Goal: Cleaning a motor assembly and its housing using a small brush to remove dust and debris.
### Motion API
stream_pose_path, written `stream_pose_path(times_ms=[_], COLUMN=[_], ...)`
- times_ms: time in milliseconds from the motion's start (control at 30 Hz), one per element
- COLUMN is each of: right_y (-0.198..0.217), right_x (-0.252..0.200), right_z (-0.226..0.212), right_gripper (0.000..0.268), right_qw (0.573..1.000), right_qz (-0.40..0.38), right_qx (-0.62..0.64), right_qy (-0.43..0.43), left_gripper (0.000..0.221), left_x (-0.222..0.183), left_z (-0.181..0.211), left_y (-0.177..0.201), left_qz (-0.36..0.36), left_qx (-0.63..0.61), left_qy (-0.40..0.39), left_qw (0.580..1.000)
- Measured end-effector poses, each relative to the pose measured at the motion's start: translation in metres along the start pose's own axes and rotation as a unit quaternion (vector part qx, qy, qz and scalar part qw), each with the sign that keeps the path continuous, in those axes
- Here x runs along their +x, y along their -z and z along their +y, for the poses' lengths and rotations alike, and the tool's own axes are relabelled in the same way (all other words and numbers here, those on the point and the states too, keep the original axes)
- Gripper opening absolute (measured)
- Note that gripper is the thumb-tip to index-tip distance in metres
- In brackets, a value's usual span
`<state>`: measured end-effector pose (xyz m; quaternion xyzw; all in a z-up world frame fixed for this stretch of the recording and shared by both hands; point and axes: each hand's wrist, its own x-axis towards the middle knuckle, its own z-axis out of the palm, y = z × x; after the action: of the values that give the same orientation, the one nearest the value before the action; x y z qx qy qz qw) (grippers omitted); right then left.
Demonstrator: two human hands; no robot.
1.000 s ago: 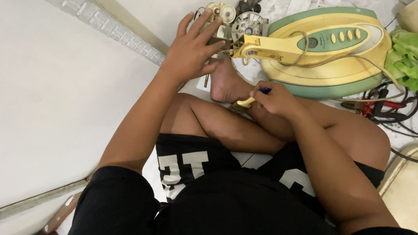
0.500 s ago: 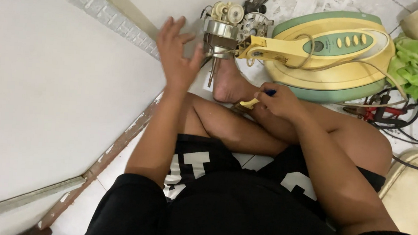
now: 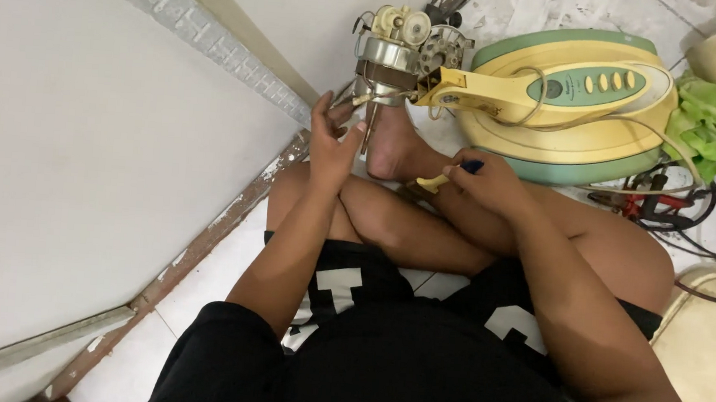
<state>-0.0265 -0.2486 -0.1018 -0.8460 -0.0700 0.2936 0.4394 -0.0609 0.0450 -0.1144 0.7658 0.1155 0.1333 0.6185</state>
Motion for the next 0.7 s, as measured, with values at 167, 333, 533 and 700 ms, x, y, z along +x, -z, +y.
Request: stream_pose_path(times_ms=[167, 333, 533, 700], right_y=[0.003, 0.002, -0.002, -0.001], right_x=[-0.007, -0.002, -0.005, -0.015], right_z=[-0.009, 0.006, 0.025, 0.001], right_gripper=[0.034, 0.03, 0.025, 0.02], right_qw=[1.0, 0.997, 0.977, 0.926], right_qz=[0.019, 0.073, 0.172, 0.264], right_qx=[0.008, -0.002, 0.106, 0.232], right_qy=[0.009, -0.007, 0.062, 0.14], left_gripper=[0.062, 0.06, 0.031, 0.017], left_x=[0.009, 0.002, 0.007, 0.011], left_z=[0.011, 0.008, 0.025, 0.03], left_y=[-0.004, -0.008, -0.003, -0.005], left_qz=[0.044, 0.037, 0.036, 0.04], left_qx=[-0.007, 0.161, 0.108, 0.059], left_qy=[-0.044, -0.24, -0.235, -0.19], left_qw=[0.998, 0.957, 0.965, 0.979])
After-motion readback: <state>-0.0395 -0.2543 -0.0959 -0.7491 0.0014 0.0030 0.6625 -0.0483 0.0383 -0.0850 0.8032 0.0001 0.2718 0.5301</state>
